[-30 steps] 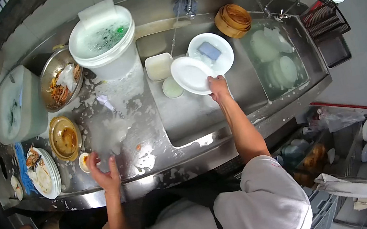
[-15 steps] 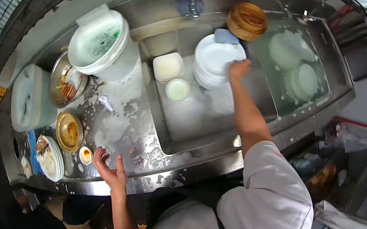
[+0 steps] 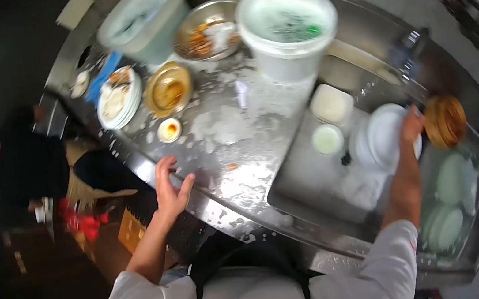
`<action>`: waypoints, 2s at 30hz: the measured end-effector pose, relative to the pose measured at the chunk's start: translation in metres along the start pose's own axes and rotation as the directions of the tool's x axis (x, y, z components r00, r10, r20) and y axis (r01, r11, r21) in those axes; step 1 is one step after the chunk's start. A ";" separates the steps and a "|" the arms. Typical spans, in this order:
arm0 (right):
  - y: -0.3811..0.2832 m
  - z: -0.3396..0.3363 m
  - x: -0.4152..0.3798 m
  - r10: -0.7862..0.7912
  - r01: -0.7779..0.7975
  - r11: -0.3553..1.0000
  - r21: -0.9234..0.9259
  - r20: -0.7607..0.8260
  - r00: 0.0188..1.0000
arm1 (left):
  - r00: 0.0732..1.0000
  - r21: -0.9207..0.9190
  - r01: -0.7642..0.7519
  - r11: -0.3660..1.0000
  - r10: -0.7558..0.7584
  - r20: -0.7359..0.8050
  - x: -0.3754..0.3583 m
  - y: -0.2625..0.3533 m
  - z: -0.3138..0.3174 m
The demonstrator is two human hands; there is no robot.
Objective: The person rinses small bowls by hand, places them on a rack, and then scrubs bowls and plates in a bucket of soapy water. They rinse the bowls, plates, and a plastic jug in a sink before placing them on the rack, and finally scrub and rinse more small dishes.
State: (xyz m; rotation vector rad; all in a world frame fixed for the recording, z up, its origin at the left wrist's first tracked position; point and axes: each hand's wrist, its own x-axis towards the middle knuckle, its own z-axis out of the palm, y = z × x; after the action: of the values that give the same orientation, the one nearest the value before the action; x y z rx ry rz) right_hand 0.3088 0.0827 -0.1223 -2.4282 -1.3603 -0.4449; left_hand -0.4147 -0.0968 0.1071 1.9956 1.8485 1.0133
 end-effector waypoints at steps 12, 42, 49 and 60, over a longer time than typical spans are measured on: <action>-0.292 -0.307 -0.047 -0.388 0.730 0.563 0.387 -0.657 0.647 | 0.966 0.321 0.183 0.929 -0.109 -0.234 0.102 -0.178 -0.091; -0.936 -0.286 -0.293 -0.936 0.611 0.349 0.710 0.289 0.199 | 0.966 -0.259 -0.228 0.939 0.252 0.063 0.286 -0.413 -0.204; -0.913 -0.376 -0.202 -0.807 0.657 0.448 0.606 0.591 0.006 | 0.974 -0.429 -0.054 0.902 0.142 0.176 0.305 -0.392 -0.216; -0.923 -0.300 -0.086 -0.707 0.650 0.637 0.414 -0.024 0.707 | 0.758 -0.307 0.621 0.721 -0.452 0.471 0.259 -0.469 -0.181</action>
State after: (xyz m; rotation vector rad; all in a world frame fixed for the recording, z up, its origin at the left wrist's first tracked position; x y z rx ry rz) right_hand -0.5617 0.3467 0.2273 -1.5643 -2.1868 -0.1265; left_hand -0.9043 0.1785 0.0411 1.1465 1.6434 0.7273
